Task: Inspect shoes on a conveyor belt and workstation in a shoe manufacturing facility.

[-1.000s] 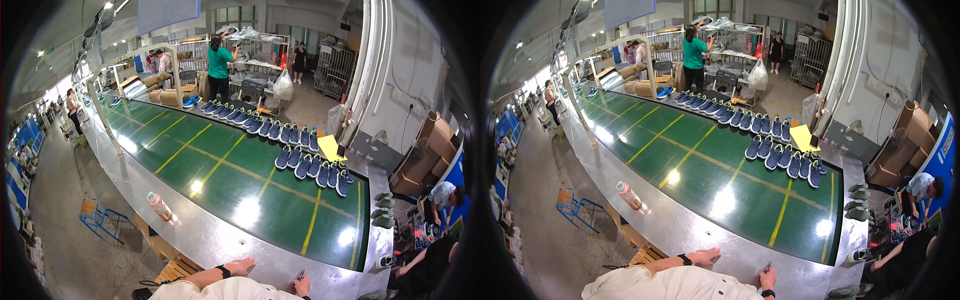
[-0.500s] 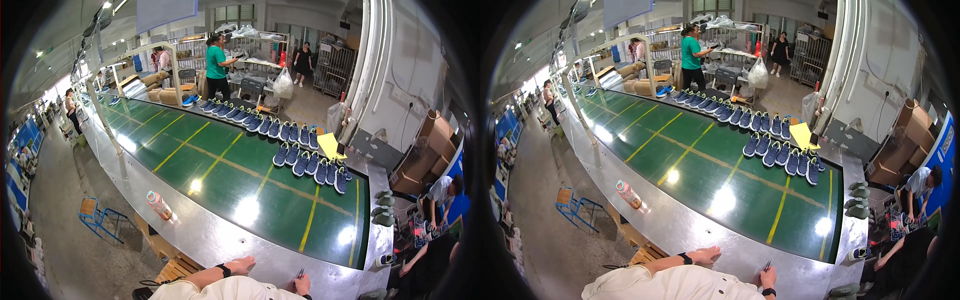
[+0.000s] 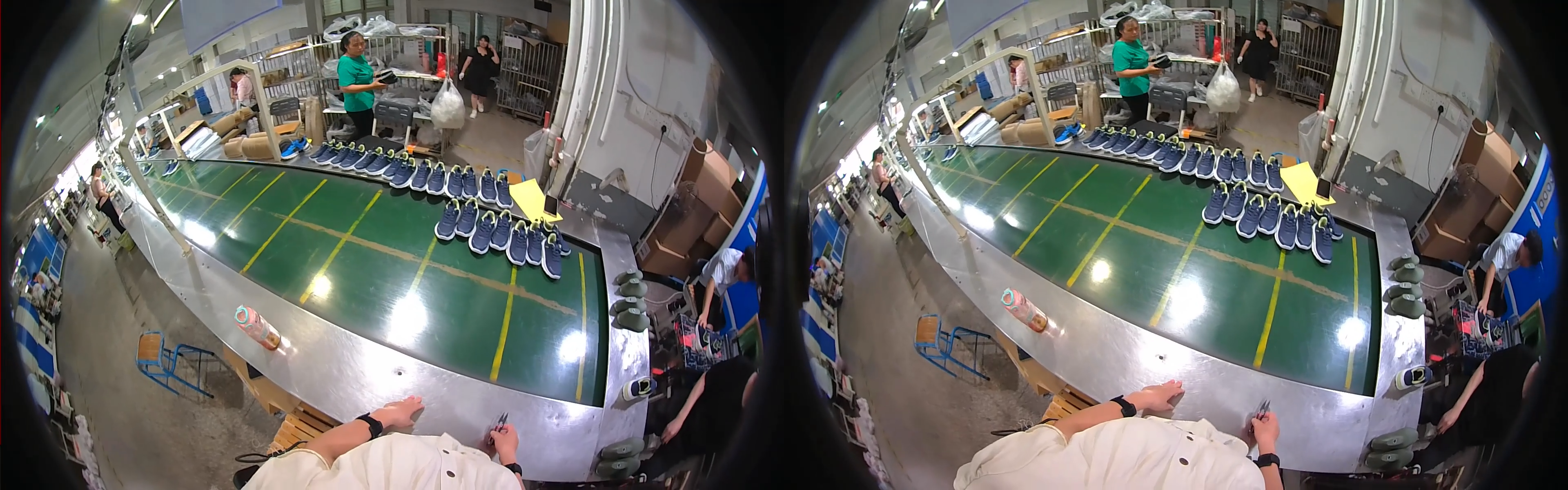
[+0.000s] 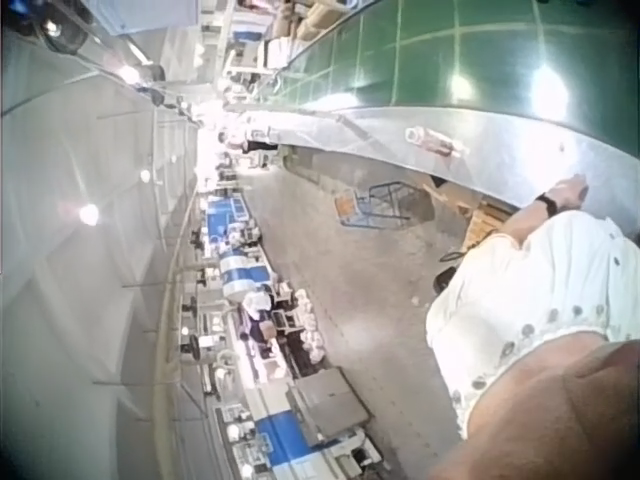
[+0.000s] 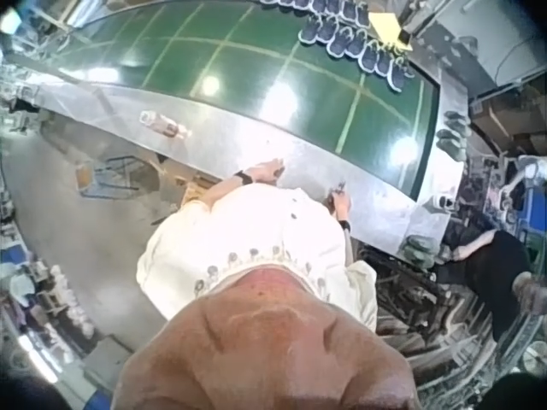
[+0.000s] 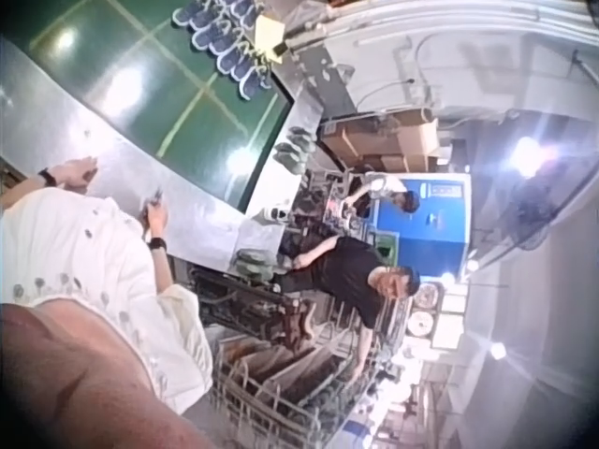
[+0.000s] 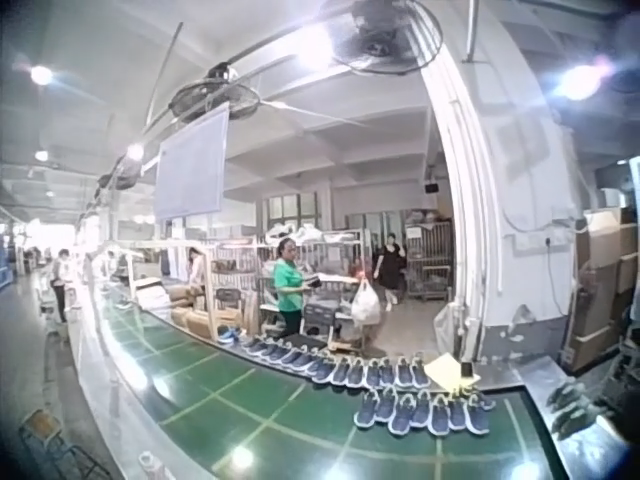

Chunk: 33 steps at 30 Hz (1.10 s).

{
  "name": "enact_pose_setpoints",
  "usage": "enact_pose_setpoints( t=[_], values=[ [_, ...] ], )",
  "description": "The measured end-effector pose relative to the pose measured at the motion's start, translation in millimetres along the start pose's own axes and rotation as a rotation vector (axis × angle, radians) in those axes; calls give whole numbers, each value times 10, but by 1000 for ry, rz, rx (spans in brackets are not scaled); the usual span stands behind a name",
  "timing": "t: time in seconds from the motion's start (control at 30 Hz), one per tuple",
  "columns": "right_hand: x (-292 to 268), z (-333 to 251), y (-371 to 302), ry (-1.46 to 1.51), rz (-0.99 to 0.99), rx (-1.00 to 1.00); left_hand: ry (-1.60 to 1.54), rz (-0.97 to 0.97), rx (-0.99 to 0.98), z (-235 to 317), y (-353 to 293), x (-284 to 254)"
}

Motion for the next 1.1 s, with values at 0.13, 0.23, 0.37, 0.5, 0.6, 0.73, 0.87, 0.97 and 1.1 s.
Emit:
enact_pose_setpoints(
  t=[0.13, 0.23, 0.37, 0.5, 0.6, 0.73, 0.87, 0.97, 1.1],
  values=[
    [-87, -100, -44, 33, -24, -7, -11, -7, -11, 20, 62, 53],
    [-131, -111, -46, 39, -52, 9, -15, -24, -13, 69, 123, 74],
    [-89, -153, -37, 93, -39, -64, -10, -13, -22, 44, 144, 91],
    [-102, -54, 125, 78, -19, -111, 5, 14, -34, 73, 235, 140],
    [-99, 48, 195, 111, -3, -108, 1, 11, -13, 107, 292, 100],
    [-94, -16, 207, 30, -23, -134, -11, 52, -18, 44, 319, 115],
    [-171, -134, 103, -3, -13, -89, -10, 31, 7, 132, 290, 53],
    [-256, -25, 111, 49, -19, -45, 8, 32, -32, 195, 408, 23],
    [-155, -142, 12, 27, -55, -107, -2, 58, -45, 135, 221, -34]
  ],
)
Point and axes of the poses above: each hand's wrist, its own y-axis towards the middle knuckle, its own x-axis out of the palm, z = x × y, the point moved 7 cm from there along y, towards the middle knuckle, and after that the axes turned 14 degrees about x, right-handed, at the moved point
